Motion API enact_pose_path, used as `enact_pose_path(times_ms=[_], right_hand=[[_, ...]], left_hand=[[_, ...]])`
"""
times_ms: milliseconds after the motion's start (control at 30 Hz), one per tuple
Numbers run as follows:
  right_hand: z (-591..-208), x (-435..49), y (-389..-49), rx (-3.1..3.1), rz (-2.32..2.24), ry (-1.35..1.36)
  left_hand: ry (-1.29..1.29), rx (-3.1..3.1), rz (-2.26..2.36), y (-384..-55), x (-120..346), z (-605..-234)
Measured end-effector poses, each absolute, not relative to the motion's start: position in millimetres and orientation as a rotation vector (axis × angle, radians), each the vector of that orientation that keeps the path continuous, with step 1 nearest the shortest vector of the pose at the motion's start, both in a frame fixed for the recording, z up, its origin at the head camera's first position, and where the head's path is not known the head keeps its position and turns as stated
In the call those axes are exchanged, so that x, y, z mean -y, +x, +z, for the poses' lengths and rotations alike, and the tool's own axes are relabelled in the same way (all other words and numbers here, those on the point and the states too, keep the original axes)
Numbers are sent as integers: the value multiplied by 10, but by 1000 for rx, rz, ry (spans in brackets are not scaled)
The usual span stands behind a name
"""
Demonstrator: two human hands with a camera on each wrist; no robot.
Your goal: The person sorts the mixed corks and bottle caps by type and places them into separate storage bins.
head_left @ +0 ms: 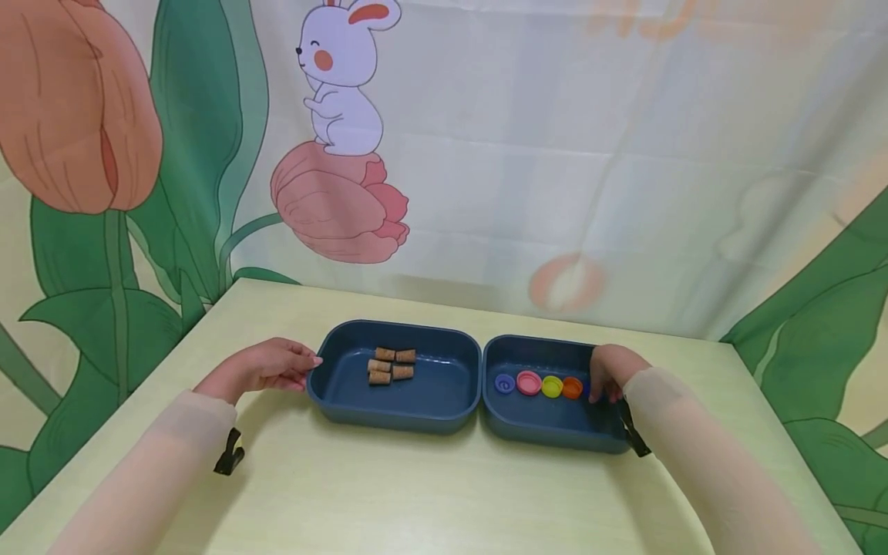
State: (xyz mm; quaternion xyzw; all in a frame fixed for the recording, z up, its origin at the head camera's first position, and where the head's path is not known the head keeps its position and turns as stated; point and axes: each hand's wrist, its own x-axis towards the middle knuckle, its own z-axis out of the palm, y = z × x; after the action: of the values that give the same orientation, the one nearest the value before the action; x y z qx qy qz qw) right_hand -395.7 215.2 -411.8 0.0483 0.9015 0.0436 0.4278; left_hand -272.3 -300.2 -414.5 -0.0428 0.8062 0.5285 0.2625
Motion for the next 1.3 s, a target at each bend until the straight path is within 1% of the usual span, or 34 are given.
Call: enact_pose_path(times_ms=[100, 233, 467, 800, 1033, 1167, 1300], right_hand=[[-4051, -2107, -3858, -2251, 108, 139], [-3963, -2098, -3755, -2305, 69, 99], [-3835, -2161, -3712, -2371, -55, 116], [-3587, -2280, -3580, -2499, -248, -23], [-3362, -2430, -3240, -2664, -349, -280], [-3325, -2531, -2983, -2834, -454, -353], [-3364, -2620, -2703, -2997, -616, -365]], left_hand=[[-104, -2175, 1431, -2714, 3003, -4156], [-100, -2178, 1431, -2722, 3002, -4145], [-88, -2191, 1434, -2732, 2995, -4127], [-87, -2188, 1452, -2711, 3002, -4142], [-90, -2186, 1463, -2698, 2981, -4144], [-97, -2184, 1485, -2687, 2990, -4168], [-97, -2179, 1508, -2674, 3006, -4197]])
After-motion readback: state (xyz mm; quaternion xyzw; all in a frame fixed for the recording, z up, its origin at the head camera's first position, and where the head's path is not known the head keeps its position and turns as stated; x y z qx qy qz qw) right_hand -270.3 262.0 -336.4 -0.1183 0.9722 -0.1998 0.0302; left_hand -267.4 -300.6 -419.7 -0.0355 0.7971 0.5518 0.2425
